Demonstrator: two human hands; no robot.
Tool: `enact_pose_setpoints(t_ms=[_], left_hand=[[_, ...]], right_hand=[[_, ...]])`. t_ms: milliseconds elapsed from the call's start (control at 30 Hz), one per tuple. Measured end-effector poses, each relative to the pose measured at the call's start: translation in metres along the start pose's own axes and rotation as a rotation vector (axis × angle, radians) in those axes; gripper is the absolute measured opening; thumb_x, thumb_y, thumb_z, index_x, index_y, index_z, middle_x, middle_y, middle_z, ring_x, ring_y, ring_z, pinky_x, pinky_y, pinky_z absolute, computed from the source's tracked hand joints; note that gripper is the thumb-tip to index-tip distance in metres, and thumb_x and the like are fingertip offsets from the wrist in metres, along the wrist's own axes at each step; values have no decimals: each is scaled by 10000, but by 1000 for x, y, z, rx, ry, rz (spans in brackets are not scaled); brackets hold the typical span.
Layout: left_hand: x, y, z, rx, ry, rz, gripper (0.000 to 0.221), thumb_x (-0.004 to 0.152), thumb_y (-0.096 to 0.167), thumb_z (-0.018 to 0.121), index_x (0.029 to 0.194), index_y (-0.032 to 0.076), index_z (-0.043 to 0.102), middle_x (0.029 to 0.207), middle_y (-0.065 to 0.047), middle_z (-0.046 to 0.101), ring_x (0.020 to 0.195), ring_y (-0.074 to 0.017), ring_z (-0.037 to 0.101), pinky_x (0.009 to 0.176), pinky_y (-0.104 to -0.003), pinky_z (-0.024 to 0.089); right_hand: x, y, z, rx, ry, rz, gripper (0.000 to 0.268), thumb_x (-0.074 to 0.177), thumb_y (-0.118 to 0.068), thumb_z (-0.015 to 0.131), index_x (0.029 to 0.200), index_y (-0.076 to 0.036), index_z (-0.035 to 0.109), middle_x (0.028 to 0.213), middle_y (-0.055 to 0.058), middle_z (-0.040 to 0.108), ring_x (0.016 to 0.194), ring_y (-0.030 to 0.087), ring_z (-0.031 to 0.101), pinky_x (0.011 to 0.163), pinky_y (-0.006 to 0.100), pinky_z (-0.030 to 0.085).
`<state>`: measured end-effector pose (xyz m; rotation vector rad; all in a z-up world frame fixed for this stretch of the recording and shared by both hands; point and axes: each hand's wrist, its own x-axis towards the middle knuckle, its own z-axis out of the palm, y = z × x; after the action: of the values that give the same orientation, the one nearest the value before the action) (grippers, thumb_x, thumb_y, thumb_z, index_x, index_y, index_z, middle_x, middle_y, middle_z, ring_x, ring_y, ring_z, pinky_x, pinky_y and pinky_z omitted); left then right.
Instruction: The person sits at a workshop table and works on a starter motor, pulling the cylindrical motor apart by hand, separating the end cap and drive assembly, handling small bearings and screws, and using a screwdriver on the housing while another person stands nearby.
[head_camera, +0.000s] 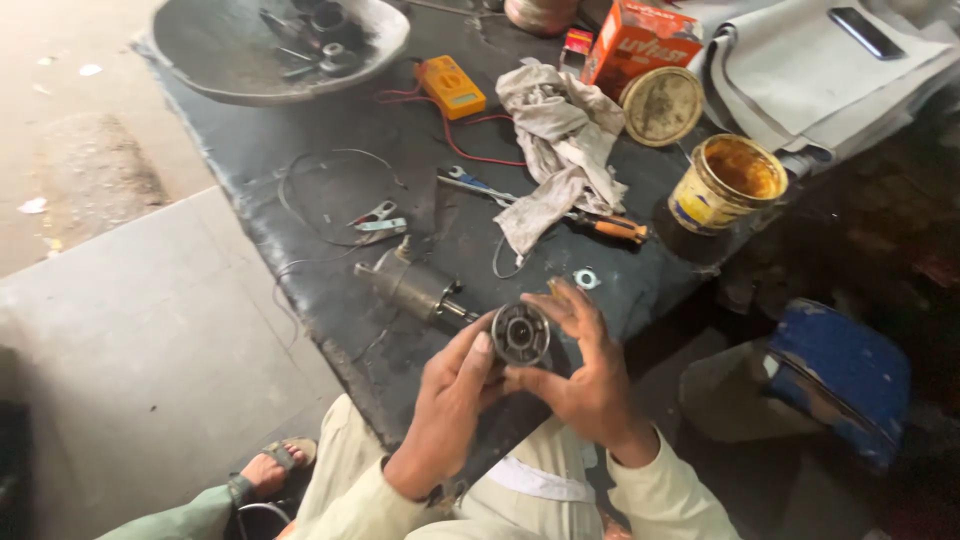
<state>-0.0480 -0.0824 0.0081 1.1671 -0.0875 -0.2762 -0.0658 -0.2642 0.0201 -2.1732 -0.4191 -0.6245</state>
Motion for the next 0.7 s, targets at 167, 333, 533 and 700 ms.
enact_pose_setpoints(t_ms=[167, 333, 533, 700], left_hand=[[9, -6, -12, -625, -260, -81, 480, 1041, 214, 603, 1451, -25, 530, 1202, -98, 696, 992, -157, 691, 868, -313, 580], [12, -9, -29, -624, -236, 7, 418, 1009, 214, 656, 1351, -5, 560, 1200, -89, 693, 1040, -169, 690, 928, -369, 575], [11, -7, -26, -636, -217, 72, 430, 980, 222, 695, 1316, -22, 583, 1206, -98, 700, 1068, -183, 694, 981, -402, 570], [12, -14, -32, -563, -161, 80, 458, 961, 209, 722, 1321, -52, 612, 1186, -103, 716, 1032, -175, 686, 938, -366, 564]], right_hand=[[-3, -18, 15, 52, 15, -48, 908, 799, -189, 878, 1521, -4, 359, 1485, 167, 621, 1431, 302, 562, 1262, 490, 284], [-7, -27, 32, 67, 4, -167, 841, 878, -420, 773, 1545, -64, 404, 1636, 240, 373, 1547, 420, 357, 1262, 517, 295], [-10, -23, 43, -165, -1, -251, 853, 950, -648, 561, 1580, -98, 394, 1670, 300, 241, 1563, 507, 233, 1260, 617, 198], [-11, -22, 33, -465, 10, -276, 766, 932, -614, 551, 1525, -134, 481, 1640, 274, 278, 1538, 501, 237, 1232, 684, 141]])
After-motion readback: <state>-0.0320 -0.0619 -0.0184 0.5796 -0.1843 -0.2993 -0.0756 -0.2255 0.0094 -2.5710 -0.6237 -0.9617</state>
